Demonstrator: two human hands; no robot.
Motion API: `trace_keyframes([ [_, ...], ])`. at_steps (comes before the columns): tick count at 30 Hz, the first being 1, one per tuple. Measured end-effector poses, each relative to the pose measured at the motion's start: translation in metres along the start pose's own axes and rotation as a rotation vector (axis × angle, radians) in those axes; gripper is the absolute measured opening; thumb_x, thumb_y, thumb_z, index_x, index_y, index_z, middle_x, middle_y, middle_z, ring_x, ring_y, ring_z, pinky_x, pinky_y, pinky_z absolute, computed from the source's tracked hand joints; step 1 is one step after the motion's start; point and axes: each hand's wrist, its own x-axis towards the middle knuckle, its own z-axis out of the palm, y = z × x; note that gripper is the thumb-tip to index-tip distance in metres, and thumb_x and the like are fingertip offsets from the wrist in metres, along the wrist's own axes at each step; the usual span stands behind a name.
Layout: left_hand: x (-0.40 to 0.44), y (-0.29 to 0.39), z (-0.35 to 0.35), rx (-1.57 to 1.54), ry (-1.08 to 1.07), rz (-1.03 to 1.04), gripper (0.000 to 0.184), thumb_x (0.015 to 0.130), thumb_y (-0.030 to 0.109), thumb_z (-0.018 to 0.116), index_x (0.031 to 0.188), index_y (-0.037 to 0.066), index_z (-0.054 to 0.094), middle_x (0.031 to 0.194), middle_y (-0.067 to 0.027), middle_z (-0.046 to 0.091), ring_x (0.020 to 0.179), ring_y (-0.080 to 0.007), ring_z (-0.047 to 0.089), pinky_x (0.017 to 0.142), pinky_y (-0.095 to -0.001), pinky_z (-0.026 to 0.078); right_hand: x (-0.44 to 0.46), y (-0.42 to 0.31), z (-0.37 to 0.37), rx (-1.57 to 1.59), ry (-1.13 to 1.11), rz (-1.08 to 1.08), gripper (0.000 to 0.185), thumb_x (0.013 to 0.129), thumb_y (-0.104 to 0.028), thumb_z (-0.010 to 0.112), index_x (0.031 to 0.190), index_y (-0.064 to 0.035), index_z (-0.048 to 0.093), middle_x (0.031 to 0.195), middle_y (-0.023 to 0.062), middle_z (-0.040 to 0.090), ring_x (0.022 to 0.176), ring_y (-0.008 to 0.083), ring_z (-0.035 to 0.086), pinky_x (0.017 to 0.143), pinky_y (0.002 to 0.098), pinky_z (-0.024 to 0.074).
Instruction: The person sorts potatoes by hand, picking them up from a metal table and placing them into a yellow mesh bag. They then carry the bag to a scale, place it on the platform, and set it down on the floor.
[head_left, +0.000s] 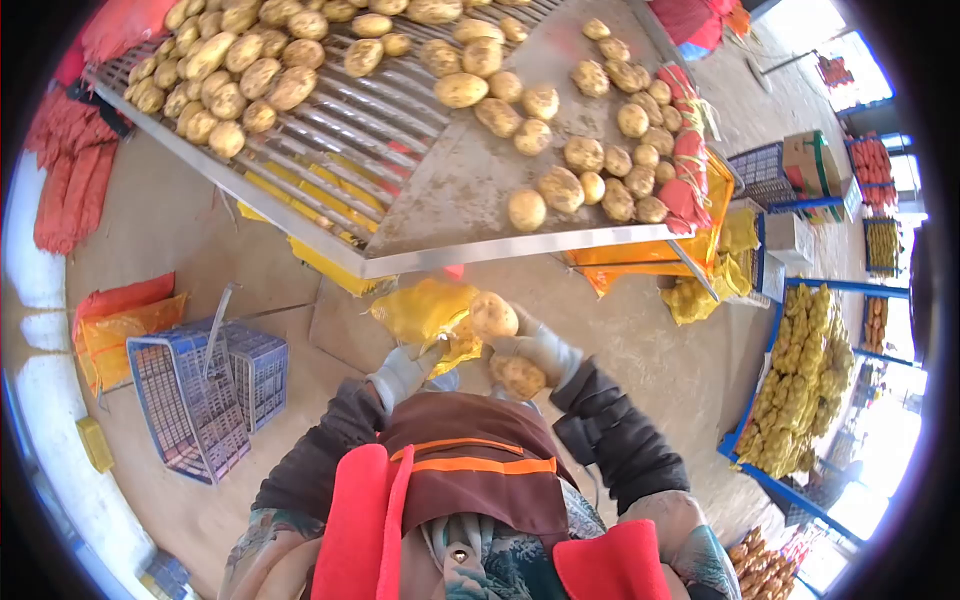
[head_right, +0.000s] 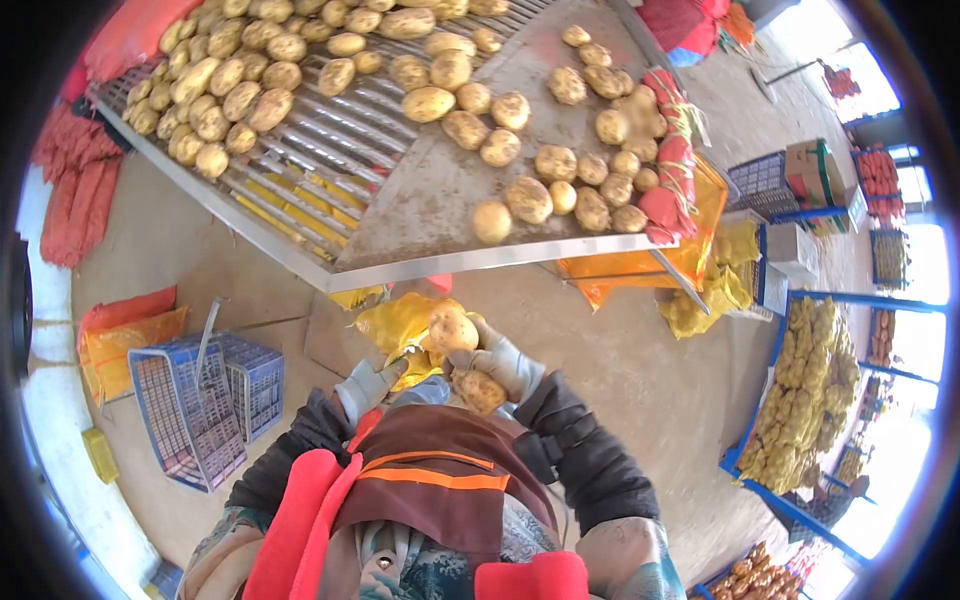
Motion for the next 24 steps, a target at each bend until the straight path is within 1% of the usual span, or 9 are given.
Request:
trace_keyframes([
  [2,0.001,0.005,0.013,-0.024,-0.015,0.035,0.032,0.095,0.032,0.056,0.107,0.003,0.064,0.075,0.0026,0.057,0.063,-0.0083,0.049,0.054,-0.0262,0.040,-0.013,0.035,0.000,0.572,0.112,0.087,0.054,0.086,-0.019,0.068,0.131,-0.0116,0.039,0.099,0.0101,0.060,0.087,0.0205,0.062,0.073,0.0370,0.0546],
  [5,0.011,-0.006,0.033,0.032,-0.073,0.144,0.033,0.096,0.032,0.055,0.110,0.003,0.062,0.076,0.0016,0.058,0.061,-0.0074,0.050,0.054,-0.0245,0.041,-0.013,0.078,0.003,0.796,0.408,-0.225,0.046,0.088,-0.022,0.065,0.125,-0.0119,0.040,0.093,0.0094,0.059,0.084,0.0233,0.062,0.070,0.0404,0.0551],
  [7,0.009,0.005,0.051,-0.045,-0.091,-0.002,0.032,0.096,0.031,0.054,0.110,0.004,0.062,0.072,0.0017,0.056,0.057,-0.0063,0.047,0.051,-0.0227,0.039,-0.012,0.093,-0.002,0.785,0.502,-0.305,0.043,0.089,-0.022,0.065,0.123,-0.0119,0.041,0.097,0.0090,0.058,0.090,0.0227,0.061,0.075,0.0406,0.0538],
  [9,0.000,0.023,0.070,-0.050,-0.116,-0.030,0.029,0.096,0.030,0.054,0.103,0.004,0.064,0.069,0.0030,0.054,0.058,-0.0052,0.045,0.051,-0.0231,0.038,-0.012,0.104,0.001,0.686,0.788,-0.497,0.047,0.089,-0.023,0.065,0.126,-0.0113,0.040,0.106,0.0095,0.057,0.098,0.0220,0.058,0.083,0.0392,0.0513],
  [10,-0.004,0.033,0.078,-0.076,-0.130,-0.053,0.027,0.097,0.030,0.054,0.096,0.005,0.066,0.066,0.0042,0.051,0.058,-0.0041,0.043,0.050,-0.0236,0.036,-0.017,0.118,-0.004,0.659,0.756,-0.520,0.055,0.088,-0.020,0.065,0.133,-0.0085,0.035,0.116,0.0109,0.054,0.105,0.0212,0.055,0.090,0.0347,0.0478],
  [11,-0.005,0.038,0.085,-0.053,-0.143,-0.051,0.027,0.097,0.030,0.054,0.096,0.005,0.066,0.066,0.0042,0.051,0.058,-0.0041,0.043,0.050,-0.0236,0.036,-0.025,0.127,-0.008,0.394,0.862,-0.474,0.063,0.087,-0.017,0.065,0.138,-0.0051,0.030,0.121,0.0128,0.053,0.107,0.0213,0.055,0.092,0.0328,0.0460],
  [17,-0.015,0.063,0.138,0.033,-0.201,-0.037,0.034,0.097,0.036,0.053,0.079,0.008,0.058,0.056,0.0016,0.050,0.046,-0.0068,0.041,0.045,-0.0244,0.033,-0.105,0.189,-0.050,-0.070,0.863,-0.308,0.075,0.079,-0.020,0.073,0.138,-0.0030,0.031,0.123,0.0188,0.053,0.112,0.0286,0.054,0.097,0.0355,0.0422],
  [19,-0.013,0.068,0.163,0.064,-0.232,-0.026,0.041,0.097,0.042,0.050,0.073,0.009,0.054,0.054,0.0005,0.047,0.045,-0.0073,0.040,0.044,-0.0244,0.032,-0.142,0.181,-0.059,-0.672,0.872,-0.113,0.079,0.073,-0.026,0.077,0.136,-0.0026,0.036,0.125,0.0246,0.051,0.114,0.0372,0.052,0.100,0.0413,0.0406],
  [24,-0.020,0.089,0.237,0.146,-0.266,0.009,0.044,0.097,0.044,0.049,0.072,0.008,0.055,0.055,0.0008,0.048,0.046,-0.0073,0.041,0.045,-0.0245,0.033,-0.195,0.201,-0.118,-0.779,0.860,0.040,0.053,0.088,-0.022,0.058,0.134,-0.0026,0.041,0.127,0.0242,0.052,0.117,0.0397,0.050,0.098,0.0416,0.0415],
])
